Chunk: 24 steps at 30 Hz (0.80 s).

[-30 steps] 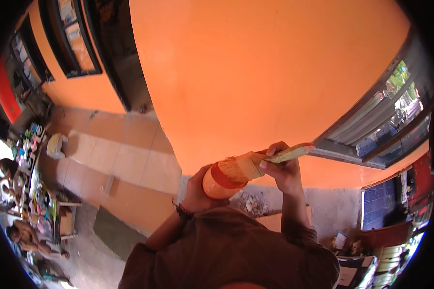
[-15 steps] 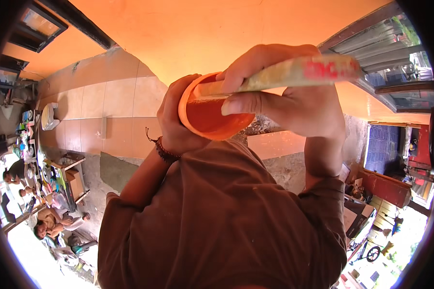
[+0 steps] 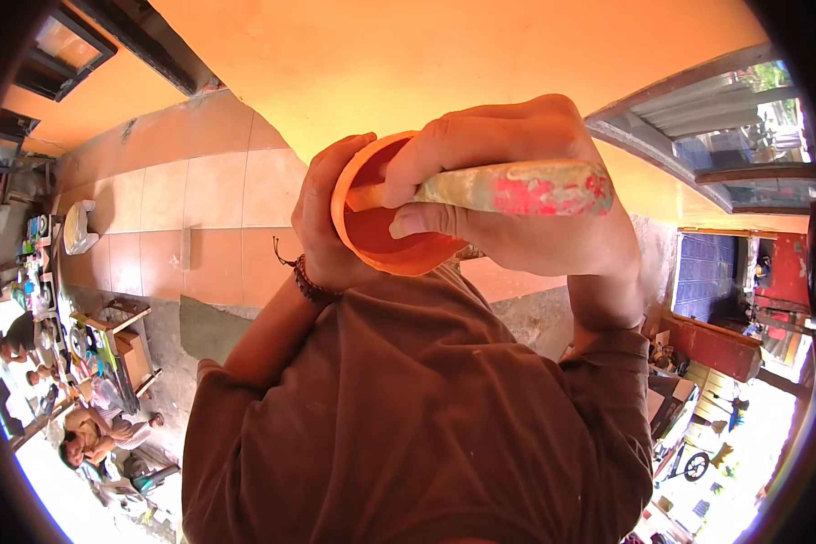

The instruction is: The person paints an orange exterior wall using a brush dipped in a container of orange paint.

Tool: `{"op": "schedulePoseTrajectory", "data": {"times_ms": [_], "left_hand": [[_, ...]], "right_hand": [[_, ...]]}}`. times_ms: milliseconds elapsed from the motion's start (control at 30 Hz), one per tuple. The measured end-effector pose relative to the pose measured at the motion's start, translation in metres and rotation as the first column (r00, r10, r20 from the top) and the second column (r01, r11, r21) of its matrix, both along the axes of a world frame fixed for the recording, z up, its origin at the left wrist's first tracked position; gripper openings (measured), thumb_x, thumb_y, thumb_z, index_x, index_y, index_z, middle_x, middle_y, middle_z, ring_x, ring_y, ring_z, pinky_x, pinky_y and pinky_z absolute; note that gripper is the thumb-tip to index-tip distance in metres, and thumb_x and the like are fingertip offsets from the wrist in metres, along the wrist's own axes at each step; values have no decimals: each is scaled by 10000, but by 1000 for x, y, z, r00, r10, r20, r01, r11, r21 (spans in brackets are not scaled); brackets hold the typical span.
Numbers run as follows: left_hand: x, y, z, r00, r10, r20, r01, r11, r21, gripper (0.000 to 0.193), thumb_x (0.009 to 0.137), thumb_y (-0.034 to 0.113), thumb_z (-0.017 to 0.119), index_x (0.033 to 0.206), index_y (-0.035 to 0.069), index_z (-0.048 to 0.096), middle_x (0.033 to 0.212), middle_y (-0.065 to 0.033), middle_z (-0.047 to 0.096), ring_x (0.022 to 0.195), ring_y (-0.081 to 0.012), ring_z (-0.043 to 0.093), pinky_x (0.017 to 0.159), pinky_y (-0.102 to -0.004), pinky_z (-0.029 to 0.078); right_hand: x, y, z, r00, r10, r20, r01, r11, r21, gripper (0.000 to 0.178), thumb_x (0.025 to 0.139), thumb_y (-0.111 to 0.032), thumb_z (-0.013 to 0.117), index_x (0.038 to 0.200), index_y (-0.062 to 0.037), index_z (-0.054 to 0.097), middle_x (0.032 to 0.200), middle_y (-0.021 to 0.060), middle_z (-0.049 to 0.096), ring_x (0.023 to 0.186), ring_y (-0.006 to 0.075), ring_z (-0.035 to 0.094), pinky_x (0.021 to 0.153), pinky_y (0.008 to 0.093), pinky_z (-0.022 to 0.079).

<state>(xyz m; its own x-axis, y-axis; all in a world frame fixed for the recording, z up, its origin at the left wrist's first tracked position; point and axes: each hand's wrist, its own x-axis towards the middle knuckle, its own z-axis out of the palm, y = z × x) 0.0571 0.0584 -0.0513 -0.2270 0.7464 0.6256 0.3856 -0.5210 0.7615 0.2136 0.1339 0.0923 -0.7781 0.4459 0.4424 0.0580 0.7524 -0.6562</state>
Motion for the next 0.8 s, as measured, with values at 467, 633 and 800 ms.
{"op": "schedulePoseTrajectory", "data": {"times_ms": [467,633,800], "left_hand": [[-82,-8,28,985,-81,155,103,985,-138,833,549,226,891,1238,-10,487,1128,-159,628,1021,-261,644,858,-363,532],[-110,-14,35,970,-193,146,217,962,-169,851,534,174,891,1254,-13,476,1144,-154,628,1038,-242,637,885,-357,524],[-122,-17,43,960,-239,145,266,941,-208,865,529,138,888,1269,-17,468,1150,-141,630,1052,-217,627,907,-345,512]], "right_hand": [[-79,9,20,980,109,-165,-102,994,46,220,641,-32,830,822,-29,705,807,90,706,753,199,702,669,297,578],[-87,4,17,990,117,-82,-104,984,145,225,664,-17,809,852,-26,685,829,125,705,770,238,708,694,316,584],[-91,-9,16,995,94,-17,-87,964,251,298,665,-35,798,934,-54,672,992,166,685,879,257,695,761,336,571]]}}
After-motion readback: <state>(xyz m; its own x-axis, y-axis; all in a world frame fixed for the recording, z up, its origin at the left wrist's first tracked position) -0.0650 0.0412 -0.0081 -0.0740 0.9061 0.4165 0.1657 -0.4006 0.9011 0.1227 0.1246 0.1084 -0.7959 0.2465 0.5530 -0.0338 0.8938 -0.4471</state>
